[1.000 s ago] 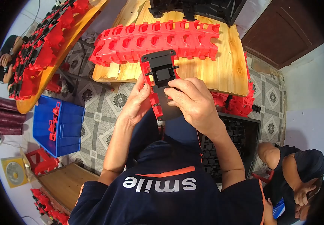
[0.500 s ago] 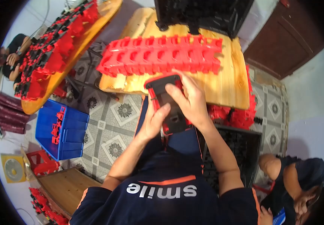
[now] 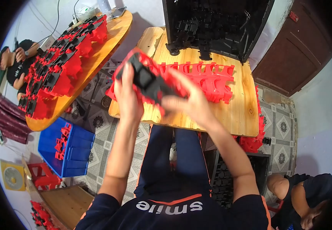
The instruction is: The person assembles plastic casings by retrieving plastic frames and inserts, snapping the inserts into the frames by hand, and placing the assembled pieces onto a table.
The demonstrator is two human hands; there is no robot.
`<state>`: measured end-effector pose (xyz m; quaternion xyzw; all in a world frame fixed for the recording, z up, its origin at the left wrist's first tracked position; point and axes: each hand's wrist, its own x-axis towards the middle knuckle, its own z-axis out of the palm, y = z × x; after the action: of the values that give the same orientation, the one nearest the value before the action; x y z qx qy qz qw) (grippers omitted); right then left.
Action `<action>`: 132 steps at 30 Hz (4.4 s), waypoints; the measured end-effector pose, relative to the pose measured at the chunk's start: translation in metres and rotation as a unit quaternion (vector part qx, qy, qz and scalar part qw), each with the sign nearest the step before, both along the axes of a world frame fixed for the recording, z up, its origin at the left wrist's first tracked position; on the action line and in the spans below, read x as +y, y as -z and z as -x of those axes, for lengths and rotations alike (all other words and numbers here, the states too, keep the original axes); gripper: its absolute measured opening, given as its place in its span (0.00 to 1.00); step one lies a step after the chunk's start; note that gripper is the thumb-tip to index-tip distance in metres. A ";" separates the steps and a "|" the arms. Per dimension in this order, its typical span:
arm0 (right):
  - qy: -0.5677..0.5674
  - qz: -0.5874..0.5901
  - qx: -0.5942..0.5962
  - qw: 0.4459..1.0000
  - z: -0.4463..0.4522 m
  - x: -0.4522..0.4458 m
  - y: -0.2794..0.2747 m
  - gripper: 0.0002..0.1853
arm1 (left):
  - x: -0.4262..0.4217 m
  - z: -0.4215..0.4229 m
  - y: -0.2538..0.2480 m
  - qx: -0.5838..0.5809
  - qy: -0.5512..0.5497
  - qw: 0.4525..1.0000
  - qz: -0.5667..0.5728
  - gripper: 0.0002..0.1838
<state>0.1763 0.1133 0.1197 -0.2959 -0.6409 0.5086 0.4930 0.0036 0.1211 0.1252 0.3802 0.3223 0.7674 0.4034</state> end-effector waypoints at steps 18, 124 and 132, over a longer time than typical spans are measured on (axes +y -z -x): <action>0.094 -0.036 -0.221 0.970 0.000 0.266 0.005 0.22 | 0.317 0.076 0.088 0.926 -0.102 0.364 0.015 0.24; 0.095 0.091 -0.034 0.991 -0.054 -0.039 0.019 0.38 | -0.027 -0.061 0.020 -0.023 0.089 0.993 0.076 0.26; -0.015 0.097 0.044 0.994 -0.052 0.102 -0.038 0.22 | 0.054 0.055 0.051 0.706 -0.251 0.649 0.131 0.43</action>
<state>0.2282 0.2154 0.1579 -0.3102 -0.5702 0.5886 0.4819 -0.0517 0.1751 0.0744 0.6548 0.6898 0.2891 -0.1083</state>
